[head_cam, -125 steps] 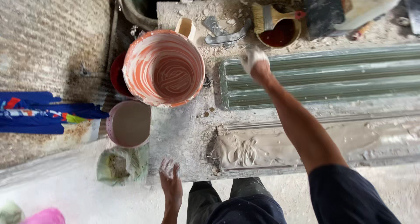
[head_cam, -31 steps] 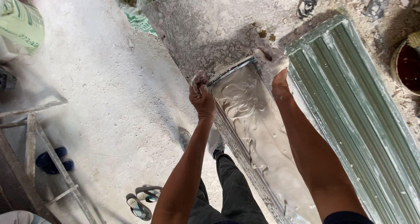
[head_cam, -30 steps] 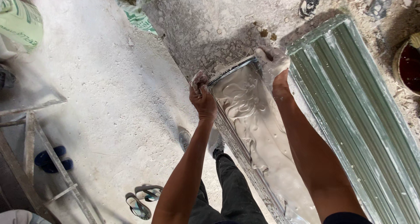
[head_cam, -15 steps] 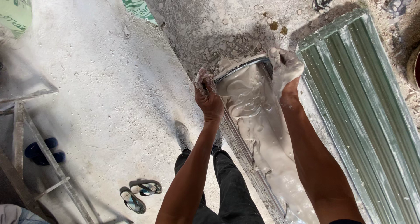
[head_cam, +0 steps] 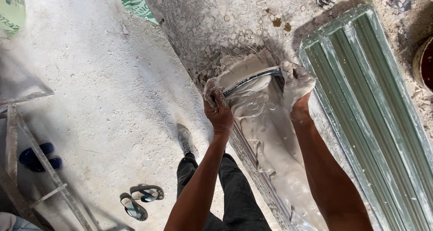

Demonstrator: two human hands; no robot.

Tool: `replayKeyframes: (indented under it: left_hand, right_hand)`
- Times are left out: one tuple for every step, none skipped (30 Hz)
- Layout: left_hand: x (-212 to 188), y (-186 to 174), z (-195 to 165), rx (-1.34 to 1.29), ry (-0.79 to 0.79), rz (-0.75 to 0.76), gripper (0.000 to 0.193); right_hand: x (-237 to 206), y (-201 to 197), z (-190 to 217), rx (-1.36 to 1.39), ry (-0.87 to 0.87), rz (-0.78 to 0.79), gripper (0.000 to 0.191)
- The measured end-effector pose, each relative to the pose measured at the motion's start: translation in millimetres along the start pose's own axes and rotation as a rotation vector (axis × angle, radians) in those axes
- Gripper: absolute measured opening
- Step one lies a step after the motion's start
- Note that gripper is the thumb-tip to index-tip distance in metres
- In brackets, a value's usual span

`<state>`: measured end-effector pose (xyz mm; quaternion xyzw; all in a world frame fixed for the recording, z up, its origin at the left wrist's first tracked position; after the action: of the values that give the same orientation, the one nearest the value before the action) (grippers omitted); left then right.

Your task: The person applies a white plaster slurry onto long decorative molded panels laid on a workshop table. They scoop slurry from a plastic bowl, spread it over the panel surface by hand and with a small trowel, then use a curved scraper to smooth the coating along the mold.

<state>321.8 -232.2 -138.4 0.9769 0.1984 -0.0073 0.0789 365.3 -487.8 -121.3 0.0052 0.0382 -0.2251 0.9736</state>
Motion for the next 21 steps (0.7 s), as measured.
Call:
replayKeyframes:
  left_hand:
    - [-5.6,-0.9,2.5,0.015,0.005,-0.001,0.037]
    - [-11.9,-1.9,5.1,0.02,0.001,-0.004,0.037]
    - [-18.6,-2.3,7.7,0.025,-0.004,-0.006,0.038]
    - [-24.8,-3.0,9.9,0.029,-0.008,-0.008,0.038]
    - [-31.2,-3.7,12.1,0.029,-0.016,0.003,0.038]
    - [-38.0,-4.6,14.1,0.029,-0.024,0.014,0.038]
    - [-44.4,-4.7,15.5,0.026,-0.031,0.027,0.038]
    - [-50.8,-5.1,16.5,0.018,-0.035,0.023,0.038]
    - [-57.9,-5.9,17.1,0.011,-0.04,0.019,0.038]
    - [-65.3,-6.6,17.5,0.005,-0.046,0.016,0.037]
    - [-73.2,-7.6,17.2,0.043,-0.046,0.016,0.036]
    - [-81.6,-8.4,16.9,0.08,-0.047,0.017,0.036]
    - [-89.8,-8.8,16.8,0.117,-0.046,0.019,0.035]
    - [-98.0,-9.2,17.5,0.11,-0.052,0.015,0.034]
    - [-106.7,-9.4,18.4,0.103,-0.057,0.011,0.034]
    - [-115.1,-9.3,19.7,0.097,-0.061,0.008,0.034]
    - [-123.4,-8.9,21.1,0.067,-0.066,-0.002,0.033]
    - [-132.7,-8.4,22.5,0.038,-0.072,-0.011,0.033]
    - [-142.2,-8.2,23.6,0.009,-0.077,-0.021,0.033]
    - [-152.2,-8.4,23.7,0.009,-0.083,-0.019,0.033]
    - [-162.9,-8.5,23.4,0.008,-0.089,-0.017,0.033]
  right_hand:
    - [-4.8,-3.5,0.0,0.039,0.003,0.009,0.024]
    - [-9.8,-8.2,1.8,0.007,-0.008,0.001,0.025]
    - [-14.6,-13.4,4.2,-0.026,-0.02,-0.008,0.025]
    - [-19.2,-18.3,6.9,-0.059,-0.032,-0.017,0.026]
    - [-24.1,-23.7,6.2,-0.089,0.019,-0.014,0.025]
    - [-29.2,-29.6,5.6,-0.119,0.07,-0.013,0.025]
    - [-34.3,-35.6,5.0,-0.149,0.118,-0.013,0.025]
    - [-38.9,-40.7,7.6,-0.118,0.097,-0.006,0.026]
    - [-44.0,-45.8,9.4,-0.086,0.078,0.002,0.026]
    - [-49.2,-51.1,10.7,-0.055,0.059,0.009,0.026]
    - [-55.1,-57.2,9.5,-0.057,0.076,0.007,0.026]
    - [-61.3,-63.5,7.8,-0.06,0.092,0.005,0.026]
    - [-67.4,-70.0,5.8,-0.062,0.107,0.003,0.026]
    - [-73.6,-77.7,4.1,-0.059,0.114,-0.021,0.026]
    - [-79.9,-85.4,2.2,-0.056,0.122,-0.044,0.025]
    - [-86.1,-93.2,0.5,-0.051,0.129,-0.068,0.025]
    - [-91.6,-99.6,0.1,-0.037,0.131,-0.043,0.025]
    - [-97.9,-106.5,0.1,-0.024,0.134,-0.019,0.024]
    - [-103.9,-113.0,0.2,-0.01,0.135,0.006,0.023]
    - [-110.5,-121.0,-0.2,-0.019,0.151,0.005,0.023]
    - [-118.0,-129.2,-0.5,-0.03,0.166,0.004,0.023]
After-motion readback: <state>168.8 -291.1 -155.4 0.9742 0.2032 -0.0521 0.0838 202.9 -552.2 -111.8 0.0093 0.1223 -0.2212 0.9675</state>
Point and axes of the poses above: each hand's wrist, its own x-axis towards the middle knuckle, its own y-axis out of the palm, z = x × y, the point moved 6 cm from there along x, towards the middle knuckle, and after that the axes turned 4 degrees about z, right-handed, at the moved point
